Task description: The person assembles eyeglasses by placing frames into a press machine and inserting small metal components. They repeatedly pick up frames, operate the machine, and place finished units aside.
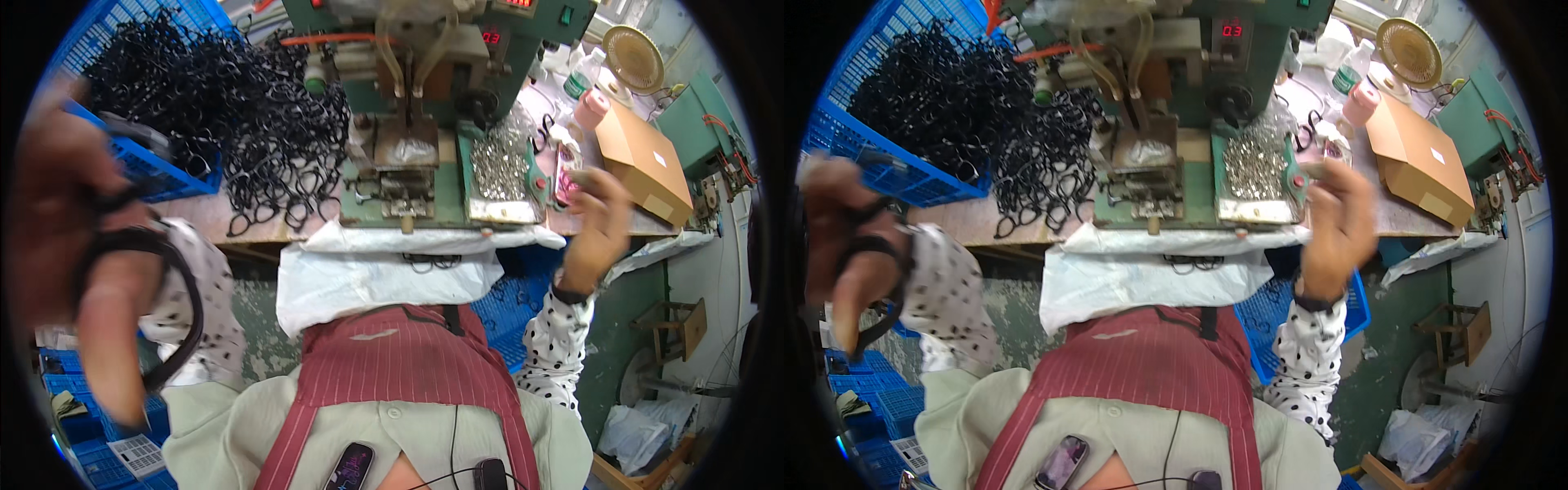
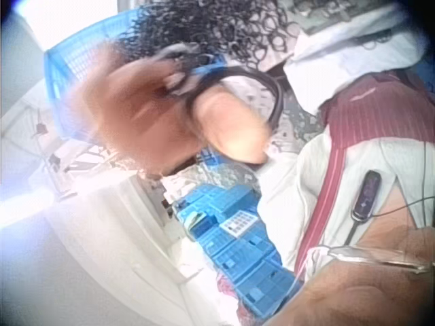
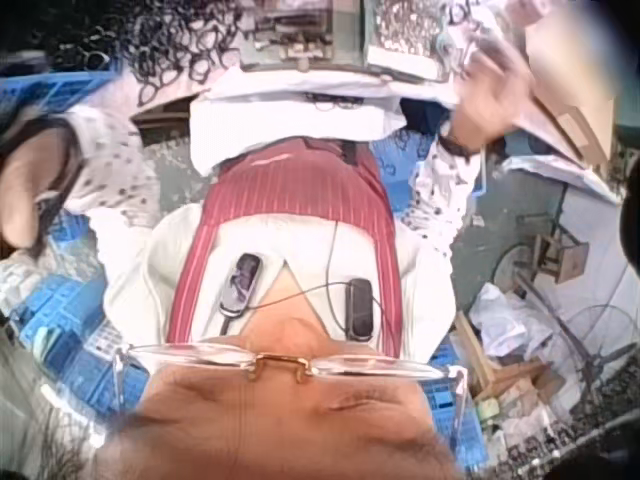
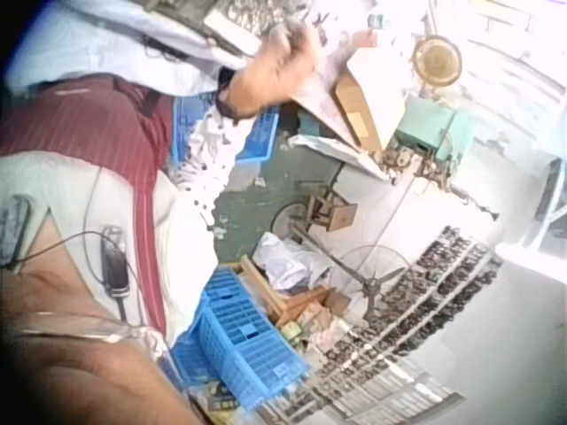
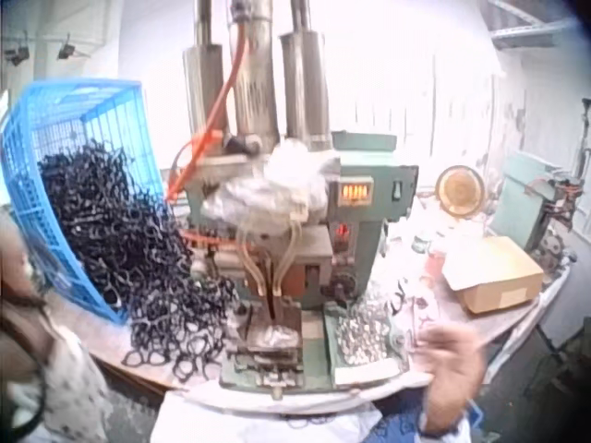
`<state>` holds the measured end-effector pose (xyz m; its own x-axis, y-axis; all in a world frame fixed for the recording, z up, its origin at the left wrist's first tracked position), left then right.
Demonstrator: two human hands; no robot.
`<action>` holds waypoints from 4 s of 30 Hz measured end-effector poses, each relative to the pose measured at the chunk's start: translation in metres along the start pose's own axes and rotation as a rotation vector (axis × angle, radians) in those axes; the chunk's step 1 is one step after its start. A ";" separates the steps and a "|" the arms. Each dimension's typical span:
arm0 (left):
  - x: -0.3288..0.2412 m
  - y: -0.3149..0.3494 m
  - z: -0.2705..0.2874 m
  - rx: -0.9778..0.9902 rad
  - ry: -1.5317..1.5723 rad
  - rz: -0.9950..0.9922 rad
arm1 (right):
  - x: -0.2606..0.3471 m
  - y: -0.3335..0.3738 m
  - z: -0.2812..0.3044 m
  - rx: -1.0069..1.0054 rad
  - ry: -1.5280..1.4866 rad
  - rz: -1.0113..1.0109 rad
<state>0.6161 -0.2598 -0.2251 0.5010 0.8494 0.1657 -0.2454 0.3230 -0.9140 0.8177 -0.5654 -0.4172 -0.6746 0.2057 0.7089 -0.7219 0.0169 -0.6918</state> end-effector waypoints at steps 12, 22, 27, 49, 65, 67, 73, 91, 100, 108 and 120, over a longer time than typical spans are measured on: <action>0.040 0.186 -0.153 0.069 0.367 1.280 | -0.153 0.031 -0.077 0.168 0.710 -0.009; -0.020 0.160 -0.214 0.286 0.450 0.108 | -0.125 0.022 -0.076 0.003 0.661 0.184; -0.017 0.152 -0.216 0.293 0.462 0.140 | -0.149 0.027 -0.065 -0.060 0.521 -0.041; 0.070 0.308 -0.158 0.279 -0.425 1.139 | -0.147 0.031 -0.065 0.029 0.579 0.043; 0.183 0.274 -0.171 -0.202 0.664 1.584 | -0.083 0.012 -0.111 0.135 -0.103 -0.315; 0.180 0.251 -0.166 -0.198 0.550 1.511 | -0.061 0.007 -0.118 0.169 -0.161 -0.236; 0.089 0.206 -0.175 -0.143 -0.007 0.852 | -0.021 0.009 -0.133 0.223 -0.289 -0.455; -0.010 0.162 -0.185 0.063 0.326 0.184 | -0.021 0.009 -0.162 0.207 -0.344 -0.477; -0.013 0.161 -0.220 0.252 0.530 0.035 | -0.105 0.003 -0.100 -0.045 0.317 -0.211; -0.013 0.165 -0.221 0.259 0.549 0.022 | -0.140 0.032 -0.062 0.327 0.839 -0.147; 0.019 0.188 -0.183 0.237 0.050 0.103 | -0.179 0.047 -0.063 -0.026 0.239 -0.362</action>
<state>0.7312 -0.2594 -0.4611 0.5021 0.8632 0.0526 -0.4820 0.3298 -0.8118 0.9142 -0.5400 -0.5847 -0.3219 0.4028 0.8568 -0.8990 0.1540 -0.4101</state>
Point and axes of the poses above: each hand's wrist, its own y-axis away from the middle knuckle, its own z-axis out of the back of the hand, x = y × z, the point moved 4 cm from there along -y, towards the middle knuckle, and after that the axes turned 4 degrees about -x, right-handed, at the moved point
